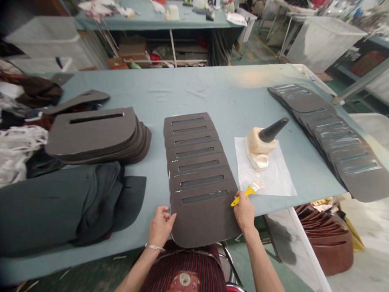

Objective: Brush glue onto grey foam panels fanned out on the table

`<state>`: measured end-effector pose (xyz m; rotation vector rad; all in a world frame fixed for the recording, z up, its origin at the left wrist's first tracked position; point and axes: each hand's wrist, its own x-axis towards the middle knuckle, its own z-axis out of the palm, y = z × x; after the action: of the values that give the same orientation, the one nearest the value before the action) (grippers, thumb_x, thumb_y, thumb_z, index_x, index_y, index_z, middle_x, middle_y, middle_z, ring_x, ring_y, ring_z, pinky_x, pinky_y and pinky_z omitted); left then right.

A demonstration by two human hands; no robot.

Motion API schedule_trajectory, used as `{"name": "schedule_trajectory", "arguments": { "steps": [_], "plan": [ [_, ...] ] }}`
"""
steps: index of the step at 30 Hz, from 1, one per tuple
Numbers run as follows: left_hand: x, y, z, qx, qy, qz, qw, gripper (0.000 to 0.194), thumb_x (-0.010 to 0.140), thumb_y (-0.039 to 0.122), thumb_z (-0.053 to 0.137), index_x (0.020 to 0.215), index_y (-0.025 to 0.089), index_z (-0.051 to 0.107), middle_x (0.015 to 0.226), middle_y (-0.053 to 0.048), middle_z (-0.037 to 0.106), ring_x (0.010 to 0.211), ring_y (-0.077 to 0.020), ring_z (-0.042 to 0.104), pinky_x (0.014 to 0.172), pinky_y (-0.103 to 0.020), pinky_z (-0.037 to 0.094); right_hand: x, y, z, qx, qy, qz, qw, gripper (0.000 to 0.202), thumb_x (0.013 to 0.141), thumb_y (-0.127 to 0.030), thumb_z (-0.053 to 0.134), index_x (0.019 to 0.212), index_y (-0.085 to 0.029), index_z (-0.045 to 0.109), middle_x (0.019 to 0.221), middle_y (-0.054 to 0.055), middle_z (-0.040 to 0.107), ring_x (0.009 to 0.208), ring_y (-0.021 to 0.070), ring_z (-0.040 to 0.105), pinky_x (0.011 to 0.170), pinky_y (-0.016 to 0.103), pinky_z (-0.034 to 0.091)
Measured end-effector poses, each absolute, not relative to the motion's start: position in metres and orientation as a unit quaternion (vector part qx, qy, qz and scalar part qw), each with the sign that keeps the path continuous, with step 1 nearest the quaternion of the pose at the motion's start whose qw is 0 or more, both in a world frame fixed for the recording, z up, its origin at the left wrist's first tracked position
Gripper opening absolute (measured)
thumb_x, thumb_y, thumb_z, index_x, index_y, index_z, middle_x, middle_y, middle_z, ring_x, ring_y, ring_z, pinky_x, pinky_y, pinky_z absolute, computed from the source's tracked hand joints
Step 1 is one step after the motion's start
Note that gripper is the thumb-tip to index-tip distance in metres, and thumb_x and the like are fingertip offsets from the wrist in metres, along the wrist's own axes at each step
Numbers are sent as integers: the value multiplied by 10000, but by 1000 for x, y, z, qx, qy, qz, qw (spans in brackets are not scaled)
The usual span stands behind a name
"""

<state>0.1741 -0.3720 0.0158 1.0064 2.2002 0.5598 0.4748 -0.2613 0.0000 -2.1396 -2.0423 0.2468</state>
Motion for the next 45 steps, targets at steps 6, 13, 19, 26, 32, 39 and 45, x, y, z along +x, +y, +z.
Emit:
{"name": "schedule_trajectory", "arguments": {
  "steps": [6,13,19,26,32,39,45],
  "plan": [
    [173,-374,12,393,837,212,316,319,790,387,528,1044,219,435,740,6,654,684,-177,621,656,-275,399,472,-262,2,-721,-686,75,63,103,892,-172,465,982,-195,510,826,23,573,604,119,467,536,251,194],
    [171,-374,8,396,837,205,318,336,779,434,552,1018,232,431,778,-6,669,737,-209,640,664,-285,406,470,-262,6,-733,-672,89,66,131,871,-129,450,973,-191,506,826,18,564,629,113,483,549,234,224],
    [171,-373,9,394,840,195,318,339,775,443,558,1013,235,434,792,-11,683,742,-218,645,671,-294,410,470,-262,8,-745,-655,103,74,175,847,-110,438,984,-199,500,797,11,555,621,121,485,552,229,239],
    [172,-370,15,397,845,175,312,367,764,452,562,1026,226,439,773,-2,677,714,-209,646,653,-289,409,473,-261,4,-731,-660,127,117,199,799,-88,433,950,-201,497,785,5,560,656,128,497,577,221,269],
    [173,-369,17,388,852,165,311,369,760,463,568,1018,235,436,778,4,674,726,-204,646,648,-282,404,475,-262,4,-721,-669,125,133,188,791,-104,434,938,-205,495,771,-1,563,641,128,489,575,222,263],
    [174,-371,15,401,850,177,293,365,764,431,573,1034,222,448,757,2,669,710,-188,645,654,-277,407,476,-261,1,-717,-673,119,137,147,800,-130,451,917,-200,507,782,5,574,639,127,481,560,230,242],
    [174,-370,18,390,857,178,287,382,751,414,592,1045,222,442,744,8,661,706,-188,641,657,-277,400,477,-260,-2,-722,-672,112,123,126,819,-146,480,927,-193,525,768,7,560,626,117,458,554,238,218]
  ]
}}
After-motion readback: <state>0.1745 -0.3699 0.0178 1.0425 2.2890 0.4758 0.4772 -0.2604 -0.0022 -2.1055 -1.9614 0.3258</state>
